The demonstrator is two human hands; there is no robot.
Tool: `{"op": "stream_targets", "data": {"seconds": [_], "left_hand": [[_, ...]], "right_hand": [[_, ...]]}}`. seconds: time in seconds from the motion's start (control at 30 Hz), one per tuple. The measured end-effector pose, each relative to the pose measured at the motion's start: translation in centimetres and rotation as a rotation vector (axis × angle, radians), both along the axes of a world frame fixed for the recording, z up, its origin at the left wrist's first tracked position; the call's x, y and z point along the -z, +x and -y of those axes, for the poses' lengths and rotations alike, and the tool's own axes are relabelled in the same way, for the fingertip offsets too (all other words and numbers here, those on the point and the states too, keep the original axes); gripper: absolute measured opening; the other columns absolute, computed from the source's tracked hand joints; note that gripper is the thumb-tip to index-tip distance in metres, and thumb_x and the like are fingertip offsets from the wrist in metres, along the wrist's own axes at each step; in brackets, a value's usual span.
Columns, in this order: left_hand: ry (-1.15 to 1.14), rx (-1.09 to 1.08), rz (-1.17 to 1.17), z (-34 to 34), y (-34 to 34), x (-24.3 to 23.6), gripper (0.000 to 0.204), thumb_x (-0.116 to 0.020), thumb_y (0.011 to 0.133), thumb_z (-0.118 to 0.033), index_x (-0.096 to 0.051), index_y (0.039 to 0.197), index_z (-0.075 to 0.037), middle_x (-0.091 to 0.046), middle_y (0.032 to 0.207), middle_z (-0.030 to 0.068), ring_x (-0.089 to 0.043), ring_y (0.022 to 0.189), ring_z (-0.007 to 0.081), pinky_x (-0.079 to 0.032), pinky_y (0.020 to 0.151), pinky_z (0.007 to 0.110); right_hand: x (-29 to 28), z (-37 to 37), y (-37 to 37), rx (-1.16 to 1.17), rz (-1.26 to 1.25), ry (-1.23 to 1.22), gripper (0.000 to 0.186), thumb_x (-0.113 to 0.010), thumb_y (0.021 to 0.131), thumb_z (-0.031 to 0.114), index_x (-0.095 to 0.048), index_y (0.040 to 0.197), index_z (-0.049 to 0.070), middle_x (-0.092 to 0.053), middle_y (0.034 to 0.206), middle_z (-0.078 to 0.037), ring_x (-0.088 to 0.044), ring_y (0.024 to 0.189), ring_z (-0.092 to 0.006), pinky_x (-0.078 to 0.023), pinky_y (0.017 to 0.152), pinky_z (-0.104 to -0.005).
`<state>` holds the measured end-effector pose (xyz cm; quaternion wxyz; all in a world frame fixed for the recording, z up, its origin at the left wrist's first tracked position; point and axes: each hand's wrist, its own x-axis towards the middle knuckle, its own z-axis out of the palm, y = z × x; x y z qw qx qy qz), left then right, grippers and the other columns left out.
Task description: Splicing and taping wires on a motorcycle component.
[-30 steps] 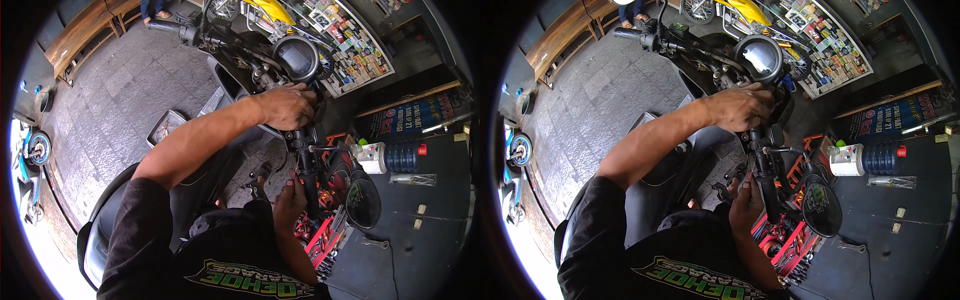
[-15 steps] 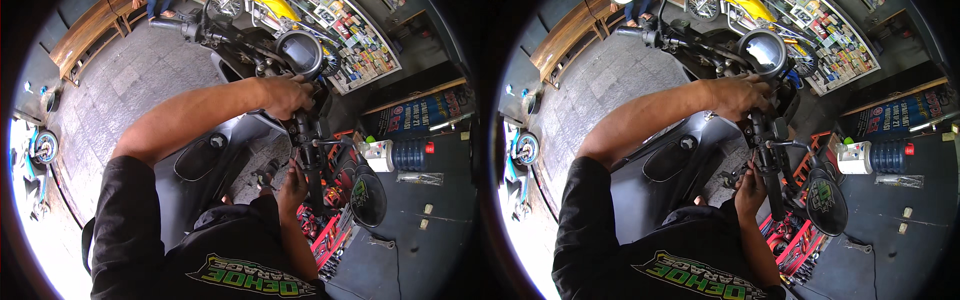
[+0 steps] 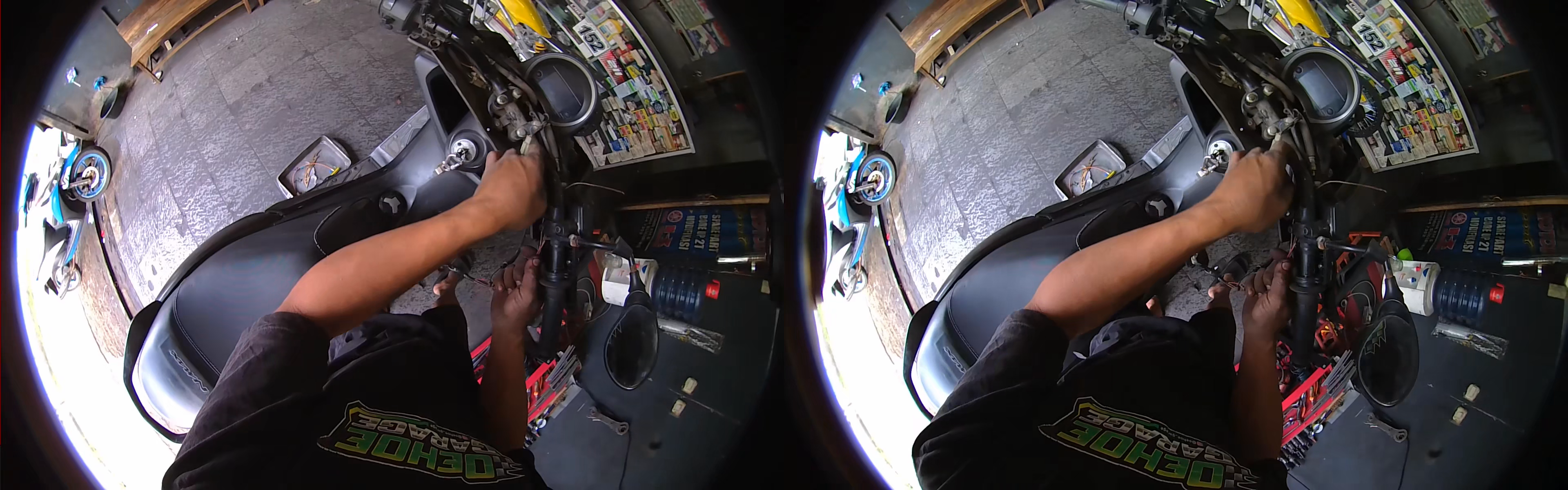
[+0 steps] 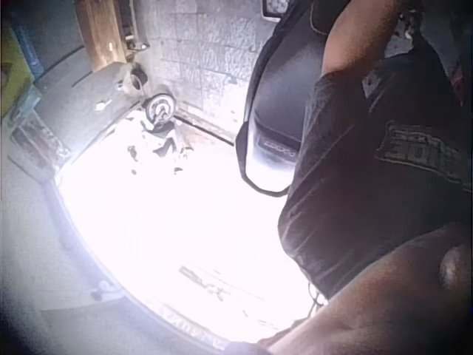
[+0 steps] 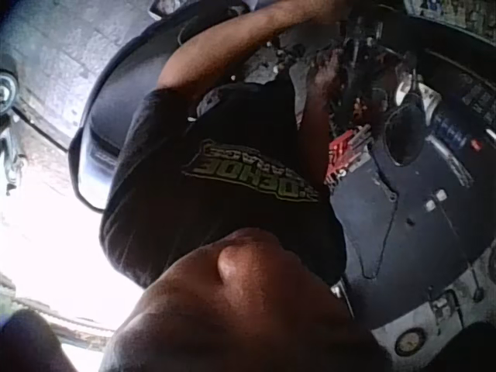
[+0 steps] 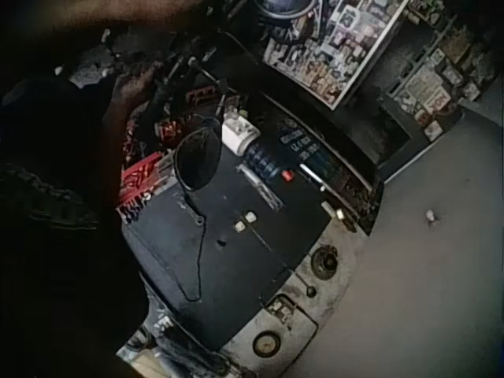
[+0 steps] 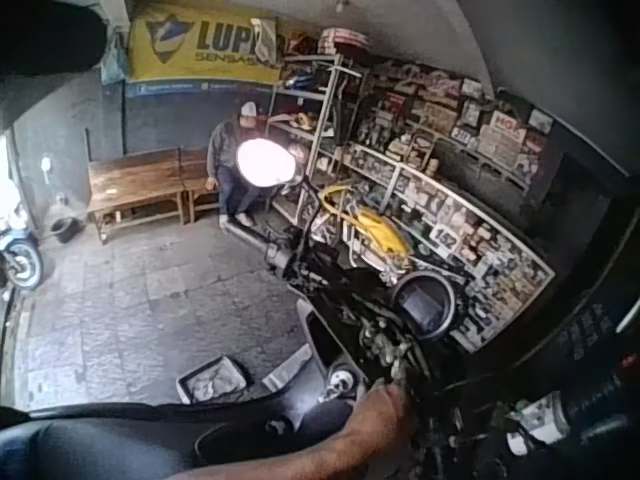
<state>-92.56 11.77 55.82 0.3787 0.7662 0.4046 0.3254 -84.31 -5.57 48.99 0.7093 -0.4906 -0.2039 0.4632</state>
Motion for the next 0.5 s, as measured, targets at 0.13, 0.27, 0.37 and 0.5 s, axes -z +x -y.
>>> {"op": "stream_targets", "data": {"seconds": [0.13,0.27,0.37,0.5], "left_hand": [[-0.073,0.11,0.05,0.0,0.9,0.3,0.067,-0.059,0.078,-0.015,-0.033,0.135,0.012,-0.067,0.099,0.0274,-0.062,0.109,0.0413,-0.022,0.113,0.058],[-0.186,0.152,0.148,-0.3,-0.4,0.4,0.086,-0.058,0.078,-0.017,-0.017,0.147,0.015,-0.065,0.11,0.0282,-0.057,0.12,0.0385,-0.011,0.118,0.059],[-0.054,0.085,0.123,0.0,0.1,0.1,0.077,-0.057,0.08,-0.014,-0.026,0.147,0.006,-0.071,0.105,0.0174,-0.058,0.122,0.031,-0.01,0.119,0.058],[-0.264,0.137,0.058,0.3,0.9,-1.3,0.085,-0.057,0.079,-0.015,-0.016,0.151,0.006,-0.068,0.115,0.0193,-0.054,0.127,0.0311,-0.006,0.118,0.057]], "right_hand": [[-0.2,-0.9,-1.1,0.17,0.059,-0.152,0.037,-0.056,0.101,0.036,-0.056,0.129,0.01,-0.035,0.07,0.008,-0.034,0.061,-0.0029,-0.036,0.059,-0.0234],[-1.8,-2.9,-3.1,0.359,0.004,-0.096,0.031,-0.061,0.099,0.029,-0.059,0.123,0.01,-0.046,0.076,0.008,-0.038,0.063,-0.0022,-0.038,0.061,-0.024],[-1.3,-2.7,-2.4,0.209,-0.045,-0.01,0.031,-0.061,0.099,0.028,-0.059,0.124,0.009,-0.05,0.078,0.007,-0.039,0.061,-0.0021,-0.037,0.058,-0.0231],[0.4,-2.2,-1.2,0.289,0.066,-0.116,0.028,-0.06,0.099,0.028,-0.065,0.112,0.004,-0.041,0.064,0.006,-0.037,0.055,-0.0026,-0.034,0.052,-0.0212]]}}
